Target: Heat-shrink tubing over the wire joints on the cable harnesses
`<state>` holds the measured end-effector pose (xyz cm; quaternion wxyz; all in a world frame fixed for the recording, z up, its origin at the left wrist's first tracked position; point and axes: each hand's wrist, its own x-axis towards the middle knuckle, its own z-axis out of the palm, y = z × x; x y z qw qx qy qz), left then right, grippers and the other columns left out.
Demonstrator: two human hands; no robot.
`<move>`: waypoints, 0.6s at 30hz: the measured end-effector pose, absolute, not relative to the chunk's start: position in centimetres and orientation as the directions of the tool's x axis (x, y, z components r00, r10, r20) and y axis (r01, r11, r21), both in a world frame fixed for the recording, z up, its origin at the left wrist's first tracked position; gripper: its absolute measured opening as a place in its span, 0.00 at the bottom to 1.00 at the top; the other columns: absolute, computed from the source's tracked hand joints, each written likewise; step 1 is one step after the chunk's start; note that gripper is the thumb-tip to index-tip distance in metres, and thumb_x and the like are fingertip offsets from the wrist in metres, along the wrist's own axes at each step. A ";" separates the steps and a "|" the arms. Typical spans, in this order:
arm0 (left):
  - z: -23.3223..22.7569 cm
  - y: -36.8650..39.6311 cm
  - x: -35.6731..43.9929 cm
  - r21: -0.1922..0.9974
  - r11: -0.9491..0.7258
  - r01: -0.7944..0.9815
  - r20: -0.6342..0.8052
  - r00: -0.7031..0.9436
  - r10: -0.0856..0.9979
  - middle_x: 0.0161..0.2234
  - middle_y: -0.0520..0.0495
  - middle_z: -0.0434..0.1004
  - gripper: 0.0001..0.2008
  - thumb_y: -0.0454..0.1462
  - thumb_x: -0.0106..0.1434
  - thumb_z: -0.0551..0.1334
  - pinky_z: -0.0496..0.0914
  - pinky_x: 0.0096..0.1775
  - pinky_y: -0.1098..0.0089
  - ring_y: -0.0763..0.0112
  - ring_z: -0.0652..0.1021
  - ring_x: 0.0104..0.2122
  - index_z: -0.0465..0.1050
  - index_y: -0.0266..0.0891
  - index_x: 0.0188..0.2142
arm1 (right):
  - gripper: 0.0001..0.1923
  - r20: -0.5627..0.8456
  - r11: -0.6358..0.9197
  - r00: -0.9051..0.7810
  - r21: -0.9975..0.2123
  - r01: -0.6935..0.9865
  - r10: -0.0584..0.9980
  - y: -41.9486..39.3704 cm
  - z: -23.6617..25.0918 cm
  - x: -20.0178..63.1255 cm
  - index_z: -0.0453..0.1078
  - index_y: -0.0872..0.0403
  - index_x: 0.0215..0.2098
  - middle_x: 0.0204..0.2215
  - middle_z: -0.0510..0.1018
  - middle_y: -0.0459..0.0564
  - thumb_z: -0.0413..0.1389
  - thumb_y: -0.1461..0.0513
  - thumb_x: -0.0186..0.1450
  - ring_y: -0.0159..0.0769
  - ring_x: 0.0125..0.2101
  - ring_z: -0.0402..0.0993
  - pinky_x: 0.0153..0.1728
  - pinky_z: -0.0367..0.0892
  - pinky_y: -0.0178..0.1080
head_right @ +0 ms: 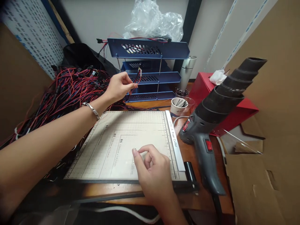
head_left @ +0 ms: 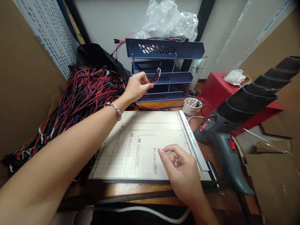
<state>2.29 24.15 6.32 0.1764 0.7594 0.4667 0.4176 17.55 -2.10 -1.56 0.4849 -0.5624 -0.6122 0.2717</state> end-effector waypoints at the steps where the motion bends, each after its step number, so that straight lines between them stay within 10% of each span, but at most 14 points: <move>1: 6.8 23.8 2.0 0.695 -0.498 0.519 0.477 0.185 0.859 0.34 0.48 0.82 0.07 0.36 0.66 0.68 0.76 0.37 0.65 0.65 0.84 0.33 0.70 0.39 0.37 | 0.17 0.287 0.219 0.102 -0.877 0.427 0.952 -2.1 -1.6 17.5 0.72 0.56 0.29 0.15 0.56 0.37 0.57 0.54 0.72 0.26 0.16 0.55 0.20 0.53 0.32; 11: 7.5 21.9 -0.3 0.844 -0.469 0.261 0.477 0.038 0.878 0.37 0.47 0.86 0.12 0.34 0.67 0.66 0.79 0.34 0.69 0.70 0.85 0.30 0.73 0.39 0.50 | 0.18 0.253 0.193 0.102 -0.895 0.402 0.962 -2.4 -2.4 17.6 0.73 0.55 0.31 0.17 0.56 0.38 0.58 0.51 0.73 0.26 0.18 0.55 0.21 0.51 0.33; 18: 8.1 22.0 1.9 0.798 -0.540 0.265 0.523 0.140 0.841 0.39 0.44 0.88 0.04 0.31 0.64 0.68 0.81 0.44 0.66 0.64 0.86 0.43 0.84 0.35 0.39 | 0.18 0.239 0.178 0.109 -0.901 0.396 0.965 -2.3 -2.3 17.6 0.74 0.56 0.32 0.17 0.56 0.38 0.58 0.51 0.73 0.26 0.18 0.55 0.22 0.51 0.33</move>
